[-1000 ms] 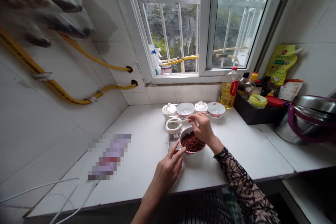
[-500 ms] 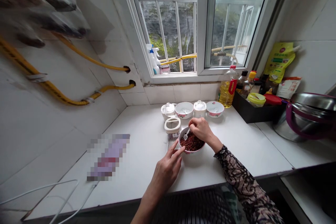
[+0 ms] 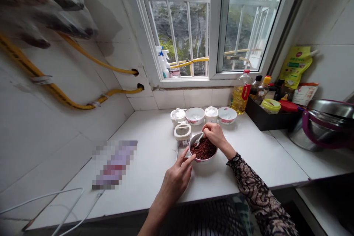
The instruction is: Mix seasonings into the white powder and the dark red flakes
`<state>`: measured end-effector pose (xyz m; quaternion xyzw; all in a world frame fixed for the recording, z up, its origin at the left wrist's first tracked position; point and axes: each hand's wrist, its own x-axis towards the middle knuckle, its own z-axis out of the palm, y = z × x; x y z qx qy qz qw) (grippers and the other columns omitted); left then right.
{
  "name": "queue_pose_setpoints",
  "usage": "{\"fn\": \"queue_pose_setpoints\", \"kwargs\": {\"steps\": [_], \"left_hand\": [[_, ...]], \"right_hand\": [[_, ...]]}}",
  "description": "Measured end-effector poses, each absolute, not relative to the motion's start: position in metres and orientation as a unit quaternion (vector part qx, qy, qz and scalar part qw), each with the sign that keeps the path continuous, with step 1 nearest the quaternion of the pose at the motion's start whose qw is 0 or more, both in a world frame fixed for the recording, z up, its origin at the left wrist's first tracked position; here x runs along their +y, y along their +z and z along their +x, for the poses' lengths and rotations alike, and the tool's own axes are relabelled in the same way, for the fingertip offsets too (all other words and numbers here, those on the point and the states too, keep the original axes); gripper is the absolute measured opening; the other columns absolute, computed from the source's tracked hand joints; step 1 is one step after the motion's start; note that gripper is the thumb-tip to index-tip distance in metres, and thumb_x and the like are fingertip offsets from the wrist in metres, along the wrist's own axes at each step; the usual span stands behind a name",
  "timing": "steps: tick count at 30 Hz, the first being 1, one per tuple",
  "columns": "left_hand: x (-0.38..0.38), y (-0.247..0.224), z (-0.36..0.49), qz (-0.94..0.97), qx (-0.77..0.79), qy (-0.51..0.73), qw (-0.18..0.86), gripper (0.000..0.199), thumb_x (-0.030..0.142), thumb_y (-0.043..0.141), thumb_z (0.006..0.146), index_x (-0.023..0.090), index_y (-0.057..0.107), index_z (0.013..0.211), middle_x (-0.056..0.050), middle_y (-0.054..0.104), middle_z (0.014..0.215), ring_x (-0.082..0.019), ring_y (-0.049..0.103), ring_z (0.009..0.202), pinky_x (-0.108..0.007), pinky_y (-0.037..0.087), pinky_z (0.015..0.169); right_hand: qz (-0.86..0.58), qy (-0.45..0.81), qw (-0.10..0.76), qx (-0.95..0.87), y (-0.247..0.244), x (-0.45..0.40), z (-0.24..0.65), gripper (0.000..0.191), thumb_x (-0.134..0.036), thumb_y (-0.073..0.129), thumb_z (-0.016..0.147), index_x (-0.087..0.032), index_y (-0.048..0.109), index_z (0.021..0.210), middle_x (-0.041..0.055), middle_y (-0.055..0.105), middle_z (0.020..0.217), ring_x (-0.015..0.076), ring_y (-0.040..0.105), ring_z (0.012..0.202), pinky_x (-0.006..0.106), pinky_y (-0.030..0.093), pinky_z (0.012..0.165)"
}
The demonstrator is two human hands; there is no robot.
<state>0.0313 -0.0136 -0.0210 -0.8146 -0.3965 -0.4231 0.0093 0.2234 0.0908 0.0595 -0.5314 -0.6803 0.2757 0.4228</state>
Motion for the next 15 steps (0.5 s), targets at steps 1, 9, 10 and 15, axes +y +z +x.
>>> {"fn": "queue_pose_setpoints", "kwargs": {"steps": [1,9,10,15], "left_hand": [[-0.0136,-0.0209,0.0312,-0.814,-0.397,-0.423,0.009,0.047,0.005,0.045,0.09,0.022,0.051,0.133,-0.017,0.046,0.148,-0.021,0.07,0.104,-0.03,0.06,0.082],[-0.014,-0.0195,0.0304,-0.816,-0.399,-0.417,0.012,0.047,0.006,0.046,0.09,0.022,0.05,0.134,-0.017,0.046,0.148,-0.022,0.067,0.11,-0.031,0.061,0.082],[-0.014,-0.0192,0.0303,-0.817,-0.399,-0.417,0.012,0.047,0.006,0.046,0.09,0.022,0.05,0.134,-0.017,0.046,0.148,-0.023,0.067,0.111,-0.031,0.061,0.082],[-0.0143,-0.0179,0.03,-0.818,-0.403,-0.411,0.015,0.048,0.006,0.045,0.09,0.022,0.05,0.135,-0.018,0.046,0.147,-0.024,0.064,0.117,-0.032,0.06,0.081]], "right_hand": [[-0.533,0.264,0.421,-0.685,0.0593,0.0908,0.2238,0.017,-0.019,0.046,0.067,-0.019,0.064,0.065,-0.0018,0.063,0.05,0.0146,0.058,0.05,0.024,0.044,0.055],[-0.523,0.249,0.425,-0.696,0.0567,0.0924,0.2256,0.017,-0.018,0.047,0.067,-0.02,0.064,0.065,-0.0021,0.063,0.049,0.0139,0.058,0.049,0.023,0.044,0.054],[-0.523,0.26,0.429,-0.689,0.0564,0.0929,0.2254,0.017,-0.018,0.048,0.066,-0.02,0.064,0.065,-0.0023,0.063,0.049,0.0139,0.058,0.049,0.023,0.044,0.054],[-0.516,0.357,0.45,-0.635,0.057,0.0959,0.2253,0.015,-0.021,0.048,0.063,-0.019,0.063,0.062,-0.0024,0.061,0.047,0.0143,0.057,0.048,0.024,0.046,0.055]]}}
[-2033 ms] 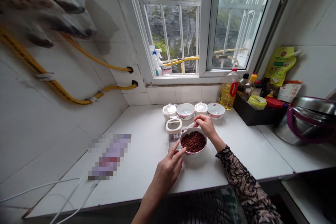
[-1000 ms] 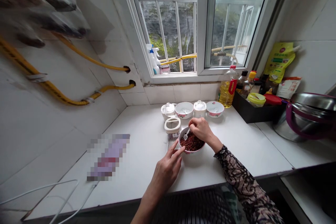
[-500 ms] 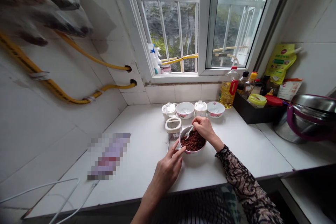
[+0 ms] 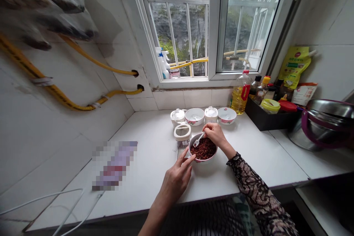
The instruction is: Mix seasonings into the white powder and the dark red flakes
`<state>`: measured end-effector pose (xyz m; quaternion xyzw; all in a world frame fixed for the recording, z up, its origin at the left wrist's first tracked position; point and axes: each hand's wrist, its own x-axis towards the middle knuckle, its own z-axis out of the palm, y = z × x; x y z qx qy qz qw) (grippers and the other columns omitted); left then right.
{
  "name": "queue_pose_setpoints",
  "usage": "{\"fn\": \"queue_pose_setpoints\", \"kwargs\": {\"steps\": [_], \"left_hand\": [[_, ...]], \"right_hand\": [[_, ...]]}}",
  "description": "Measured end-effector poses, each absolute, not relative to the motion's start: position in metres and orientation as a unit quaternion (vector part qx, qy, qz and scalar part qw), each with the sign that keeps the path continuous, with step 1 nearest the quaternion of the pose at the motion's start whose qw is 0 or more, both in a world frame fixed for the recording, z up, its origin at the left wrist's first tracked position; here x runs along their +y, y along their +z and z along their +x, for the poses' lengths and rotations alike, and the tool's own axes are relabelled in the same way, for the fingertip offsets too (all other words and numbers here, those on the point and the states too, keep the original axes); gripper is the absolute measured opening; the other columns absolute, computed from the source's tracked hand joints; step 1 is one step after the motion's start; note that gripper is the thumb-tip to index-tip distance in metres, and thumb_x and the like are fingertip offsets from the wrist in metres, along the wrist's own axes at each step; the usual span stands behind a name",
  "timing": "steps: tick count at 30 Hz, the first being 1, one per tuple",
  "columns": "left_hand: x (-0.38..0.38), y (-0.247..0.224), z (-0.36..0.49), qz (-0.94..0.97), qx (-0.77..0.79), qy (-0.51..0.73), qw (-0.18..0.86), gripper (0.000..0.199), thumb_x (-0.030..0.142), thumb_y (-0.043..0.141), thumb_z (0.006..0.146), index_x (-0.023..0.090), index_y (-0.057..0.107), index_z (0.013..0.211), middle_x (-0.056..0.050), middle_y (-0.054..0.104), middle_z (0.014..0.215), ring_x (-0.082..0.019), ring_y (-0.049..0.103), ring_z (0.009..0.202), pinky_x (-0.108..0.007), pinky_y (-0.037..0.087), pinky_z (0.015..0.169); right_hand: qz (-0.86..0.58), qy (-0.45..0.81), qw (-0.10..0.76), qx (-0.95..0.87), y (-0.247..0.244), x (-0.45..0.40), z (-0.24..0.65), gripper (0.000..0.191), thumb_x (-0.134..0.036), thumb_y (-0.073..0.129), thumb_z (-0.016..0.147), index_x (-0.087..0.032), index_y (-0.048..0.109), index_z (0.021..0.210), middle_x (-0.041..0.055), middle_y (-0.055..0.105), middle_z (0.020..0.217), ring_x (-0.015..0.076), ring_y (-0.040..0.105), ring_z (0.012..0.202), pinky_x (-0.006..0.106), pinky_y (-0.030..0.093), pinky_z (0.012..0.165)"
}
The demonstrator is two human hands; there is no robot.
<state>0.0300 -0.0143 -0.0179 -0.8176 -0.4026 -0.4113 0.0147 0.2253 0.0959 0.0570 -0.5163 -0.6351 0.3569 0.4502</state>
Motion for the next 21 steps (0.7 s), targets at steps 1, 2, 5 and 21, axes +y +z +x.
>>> {"fn": "queue_pose_setpoints", "kwargs": {"steps": [1,2,5,21], "left_hand": [[-0.014,-0.018,0.03,-0.818,-0.402,-0.411,0.016,0.047,0.006,0.045,0.09,0.022,0.05,0.134,-0.018,0.046,0.147,-0.025,0.063,0.118,-0.032,0.061,0.081],[-0.014,-0.018,0.03,-0.819,-0.401,-0.411,0.017,0.047,0.006,0.045,0.09,0.022,0.05,0.134,-0.018,0.046,0.147,-0.025,0.063,0.118,-0.031,0.061,0.08],[-0.014,-0.018,0.031,-0.818,-0.399,-0.414,0.021,0.045,0.007,0.045,0.09,0.022,0.051,0.133,-0.018,0.047,0.146,-0.024,0.065,0.115,-0.03,0.061,0.077],[-0.013,-0.018,0.031,-0.816,-0.394,-0.423,0.017,0.043,0.008,0.044,0.092,0.021,0.05,0.132,-0.018,0.046,0.147,-0.02,0.071,0.1,-0.027,0.061,0.074]], "right_hand": [[-0.514,0.375,0.454,-0.624,0.057,0.097,0.226,0.015,-0.021,0.048,0.062,-0.019,0.062,0.062,-0.0023,0.061,0.046,0.0142,0.056,0.047,0.025,0.046,0.055],[-0.511,0.39,0.458,-0.614,0.058,0.098,0.227,0.014,-0.021,0.048,0.061,-0.019,0.062,0.061,-0.0021,0.06,0.046,0.0142,0.056,0.047,0.025,0.046,0.055],[-0.502,0.422,0.47,-0.591,0.06,0.1,0.229,0.013,-0.022,0.05,0.06,-0.018,0.062,0.06,-0.0012,0.061,0.046,0.0146,0.056,0.047,0.027,0.048,0.058],[-0.361,0.057,0.473,-0.802,0.065,0.079,0.206,0.018,-0.017,0.049,0.091,-0.021,0.066,0.088,0.0061,0.075,0.084,0.0214,0.066,0.081,0.039,0.046,0.089]]}}
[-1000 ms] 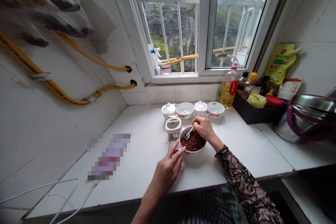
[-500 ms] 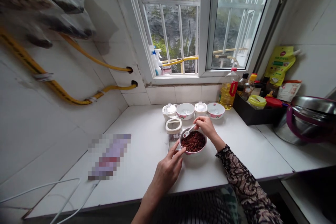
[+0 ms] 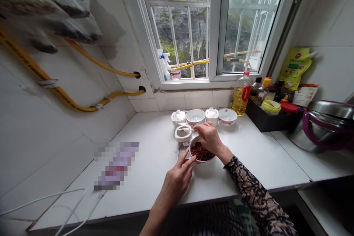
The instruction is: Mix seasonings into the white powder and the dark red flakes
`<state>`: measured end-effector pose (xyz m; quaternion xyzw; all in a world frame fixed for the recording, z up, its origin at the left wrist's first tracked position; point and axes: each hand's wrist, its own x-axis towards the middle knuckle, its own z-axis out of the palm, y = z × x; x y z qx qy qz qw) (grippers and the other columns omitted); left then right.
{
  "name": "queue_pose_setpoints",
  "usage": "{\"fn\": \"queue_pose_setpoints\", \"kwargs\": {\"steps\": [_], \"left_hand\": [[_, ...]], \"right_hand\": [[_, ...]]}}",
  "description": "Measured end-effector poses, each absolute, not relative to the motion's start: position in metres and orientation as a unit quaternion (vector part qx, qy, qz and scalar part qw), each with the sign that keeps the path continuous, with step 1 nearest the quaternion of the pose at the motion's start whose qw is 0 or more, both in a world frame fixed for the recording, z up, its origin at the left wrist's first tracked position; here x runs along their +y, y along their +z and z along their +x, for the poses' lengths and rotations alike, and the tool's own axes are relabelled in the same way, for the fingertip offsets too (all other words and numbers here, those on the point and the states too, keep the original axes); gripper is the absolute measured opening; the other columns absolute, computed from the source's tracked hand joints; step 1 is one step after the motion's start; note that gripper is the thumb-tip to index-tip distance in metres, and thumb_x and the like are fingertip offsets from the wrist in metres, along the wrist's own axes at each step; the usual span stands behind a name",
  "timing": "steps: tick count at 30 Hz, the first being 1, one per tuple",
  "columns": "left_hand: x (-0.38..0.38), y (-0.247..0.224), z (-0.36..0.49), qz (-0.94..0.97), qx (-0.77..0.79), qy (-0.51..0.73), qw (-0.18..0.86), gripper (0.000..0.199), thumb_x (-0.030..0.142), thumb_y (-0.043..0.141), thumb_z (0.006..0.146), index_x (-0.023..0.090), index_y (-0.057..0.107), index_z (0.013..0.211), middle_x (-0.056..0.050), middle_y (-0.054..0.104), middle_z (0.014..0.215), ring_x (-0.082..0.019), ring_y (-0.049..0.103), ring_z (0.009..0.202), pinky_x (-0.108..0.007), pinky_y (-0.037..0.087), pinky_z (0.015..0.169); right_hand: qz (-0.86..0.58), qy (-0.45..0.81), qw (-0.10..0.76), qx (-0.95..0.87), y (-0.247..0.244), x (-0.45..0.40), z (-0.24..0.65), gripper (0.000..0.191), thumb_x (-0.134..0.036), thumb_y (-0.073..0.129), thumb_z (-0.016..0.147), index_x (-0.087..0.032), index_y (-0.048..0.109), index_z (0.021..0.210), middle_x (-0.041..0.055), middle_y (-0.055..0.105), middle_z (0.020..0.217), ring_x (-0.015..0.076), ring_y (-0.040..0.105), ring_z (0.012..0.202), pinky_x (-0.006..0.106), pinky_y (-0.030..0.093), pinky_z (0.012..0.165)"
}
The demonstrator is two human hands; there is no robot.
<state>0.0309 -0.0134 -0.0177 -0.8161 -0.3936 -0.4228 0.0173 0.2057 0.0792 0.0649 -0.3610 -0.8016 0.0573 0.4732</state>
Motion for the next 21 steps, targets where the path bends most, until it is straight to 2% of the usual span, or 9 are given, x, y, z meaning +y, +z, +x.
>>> {"fn": "queue_pose_setpoints", "kwargs": {"steps": [3,5,8,13,18,21], "left_hand": [[-0.014,-0.017,0.031,-0.817,-0.395,-0.419,0.017,0.042,0.008,0.044,0.092,0.021,0.051,0.131,-0.019,0.047,0.146,-0.021,0.07,0.104,-0.028,0.061,0.076],[-0.014,-0.017,0.031,-0.817,-0.399,-0.417,0.016,0.042,0.008,0.045,0.092,0.021,0.052,0.131,-0.018,0.048,0.146,-0.022,0.069,0.107,-0.028,0.061,0.077],[-0.014,-0.018,0.031,-0.816,-0.402,-0.414,0.013,0.045,0.008,0.045,0.091,0.022,0.051,0.134,-0.017,0.046,0.147,-0.022,0.068,0.108,-0.029,0.061,0.079],[-0.013,-0.02,0.03,-0.819,-0.401,-0.411,0.001,0.048,0.008,0.046,0.091,0.025,0.048,0.136,-0.017,0.045,0.148,-0.02,0.07,0.103,-0.028,0.061,0.077],[-0.013,-0.02,0.03,-0.82,-0.399,-0.411,0.002,0.046,0.008,0.044,0.092,0.023,0.049,0.135,-0.018,0.045,0.148,-0.021,0.069,0.107,-0.03,0.06,0.079],[-0.014,-0.02,0.03,-0.818,-0.399,-0.414,0.001,0.046,0.008,0.044,0.092,0.023,0.049,0.135,-0.018,0.044,0.149,-0.021,0.069,0.107,-0.03,0.06,0.081]], "right_hand": [[-0.399,0.087,0.527,-0.745,0.068,0.081,0.216,0.015,-0.019,0.051,0.088,-0.021,0.066,0.089,0.0045,0.074,0.078,0.0219,0.066,0.081,0.037,0.048,0.084],[-0.422,0.123,0.544,-0.715,0.069,0.082,0.223,0.015,-0.018,0.051,0.084,-0.021,0.065,0.083,0.0024,0.072,0.07,0.0206,0.066,0.073,0.033,0.049,0.076],[-0.445,0.156,0.503,-0.724,0.067,0.083,0.227,0.016,-0.015,0.049,0.077,-0.021,0.063,0.071,-0.0003,0.067,0.061,0.0174,0.062,0.061,0.029,0.048,0.068],[-0.451,0.135,0.419,-0.776,0.06,0.083,0.217,0.016,-0.014,0.052,0.072,-0.021,0.064,0.064,-0.0007,0.067,0.059,0.0169,0.061,0.064,0.03,0.048,0.074],[-0.47,0.26,0.429,-0.726,0.059,0.085,0.218,0.017,-0.013,0.048,0.072,-0.019,0.063,0.068,-0.0025,0.063,0.051,0.0137,0.058,0.05,0.024,0.046,0.057],[-0.483,0.312,0.431,-0.695,0.058,0.088,0.221,0.016,-0.014,0.048,0.069,-0.019,0.063,0.068,-0.003,0.063,0.049,0.0133,0.058,0.048,0.022,0.046,0.054]]}}
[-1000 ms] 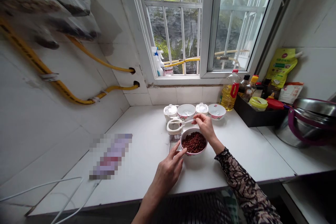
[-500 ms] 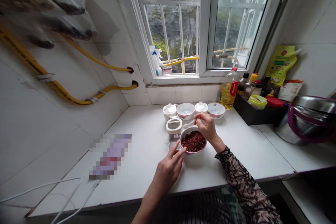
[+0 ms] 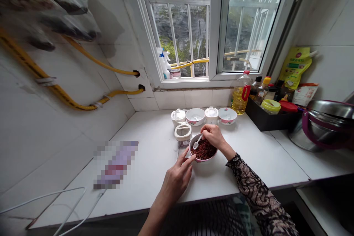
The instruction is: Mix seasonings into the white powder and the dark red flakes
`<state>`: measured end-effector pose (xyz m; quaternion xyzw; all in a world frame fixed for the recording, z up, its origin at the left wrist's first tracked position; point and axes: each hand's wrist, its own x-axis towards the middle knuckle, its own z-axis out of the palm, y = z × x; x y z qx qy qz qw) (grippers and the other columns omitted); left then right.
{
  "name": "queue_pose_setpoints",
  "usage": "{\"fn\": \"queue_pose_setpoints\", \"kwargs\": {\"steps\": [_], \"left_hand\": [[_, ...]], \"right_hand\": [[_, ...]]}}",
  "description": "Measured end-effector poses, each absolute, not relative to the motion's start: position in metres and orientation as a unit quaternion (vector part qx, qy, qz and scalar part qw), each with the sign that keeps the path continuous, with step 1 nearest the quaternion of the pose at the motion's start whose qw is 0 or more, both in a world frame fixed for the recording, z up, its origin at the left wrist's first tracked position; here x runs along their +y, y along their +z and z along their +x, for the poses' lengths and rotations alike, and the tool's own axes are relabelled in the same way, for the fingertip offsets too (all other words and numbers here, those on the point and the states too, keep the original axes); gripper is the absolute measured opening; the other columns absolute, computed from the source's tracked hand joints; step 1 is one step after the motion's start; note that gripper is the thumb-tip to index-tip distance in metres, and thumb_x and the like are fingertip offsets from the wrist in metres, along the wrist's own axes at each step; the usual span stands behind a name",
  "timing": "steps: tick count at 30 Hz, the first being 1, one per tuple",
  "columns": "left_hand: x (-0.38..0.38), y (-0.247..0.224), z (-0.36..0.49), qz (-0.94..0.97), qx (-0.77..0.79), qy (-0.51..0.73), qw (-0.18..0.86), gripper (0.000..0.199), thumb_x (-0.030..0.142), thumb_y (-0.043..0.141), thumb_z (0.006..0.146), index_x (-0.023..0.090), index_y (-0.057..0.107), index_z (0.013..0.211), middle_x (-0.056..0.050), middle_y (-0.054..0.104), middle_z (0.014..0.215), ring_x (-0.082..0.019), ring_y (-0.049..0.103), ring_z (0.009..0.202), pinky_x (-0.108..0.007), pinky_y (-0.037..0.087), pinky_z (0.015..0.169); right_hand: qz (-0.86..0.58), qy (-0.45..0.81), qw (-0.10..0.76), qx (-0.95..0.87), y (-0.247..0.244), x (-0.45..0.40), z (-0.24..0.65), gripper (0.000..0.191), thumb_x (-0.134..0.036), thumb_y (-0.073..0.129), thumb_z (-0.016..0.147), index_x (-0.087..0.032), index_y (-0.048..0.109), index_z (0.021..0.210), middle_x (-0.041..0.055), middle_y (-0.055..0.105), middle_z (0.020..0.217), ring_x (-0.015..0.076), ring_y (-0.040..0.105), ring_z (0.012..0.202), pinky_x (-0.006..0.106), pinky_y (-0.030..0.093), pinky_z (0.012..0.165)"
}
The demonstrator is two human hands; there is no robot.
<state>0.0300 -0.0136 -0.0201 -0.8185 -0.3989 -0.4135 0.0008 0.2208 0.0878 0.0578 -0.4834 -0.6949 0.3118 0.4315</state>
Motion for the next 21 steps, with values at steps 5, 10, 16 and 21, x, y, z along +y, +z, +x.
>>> {"fn": "queue_pose_setpoints", "kwargs": {"steps": [5,10,16,21], "left_hand": [[-0.0137,-0.0195,0.0299,-0.818,-0.397,-0.415,-0.001,0.046,0.007,0.044,0.091,0.022,0.05,0.134,-0.017,0.044,0.149,-0.021,0.068,0.109,-0.031,0.06,0.084],[-0.0141,-0.0189,0.0298,-0.818,-0.4,-0.413,0.006,0.046,0.007,0.044,0.091,0.022,0.05,0.134,-0.018,0.045,0.148,-0.022,0.068,0.108,-0.031,0.06,0.08],[-0.0141,-0.0191,0.0297,-0.818,-0.405,-0.407,0.019,0.046,0.007,0.044,0.091,0.023,0.049,0.134,-0.018,0.046,0.147,-0.024,0.067,0.112,-0.03,0.061,0.076],[-0.0136,-0.0191,0.0302,-0.819,-0.4,-0.411,0.017,0.045,0.007,0.043,0.092,0.021,0.05,0.133,-0.02,0.046,0.147,-0.025,0.067,0.112,-0.031,0.061,0.076]], "right_hand": [[-0.483,0.31,0.404,-0.713,0.0568,0.0879,0.2211,0.015,-0.016,0.048,0.069,-0.019,0.063,0.067,-0.0025,0.064,0.05,0.0137,0.058,0.048,0.023,0.045,0.055],[-0.475,0.284,0.398,-0.732,0.0595,0.0851,0.2203,0.015,-0.016,0.048,0.07,-0.019,0.062,0.067,-0.0022,0.064,0.05,0.0137,0.057,0.049,0.023,0.044,0.056],[-0.476,0.342,0.406,-0.701,0.059,0.0863,0.2204,0.015,-0.016,0.048,0.068,-0.019,0.063,0.066,-0.0029,0.062,0.048,0.0128,0.056,0.047,0.022,0.044,0.055],[-0.483,0.404,0.414,-0.657,0.0573,0.0908,0.2217,0.014,-0.018,0.049,0.064,-0.019,0.063,0.063,-0.0031,0.061,0.046,0.0125,0.054,0.045,0.022,0.043,0.053]]}}
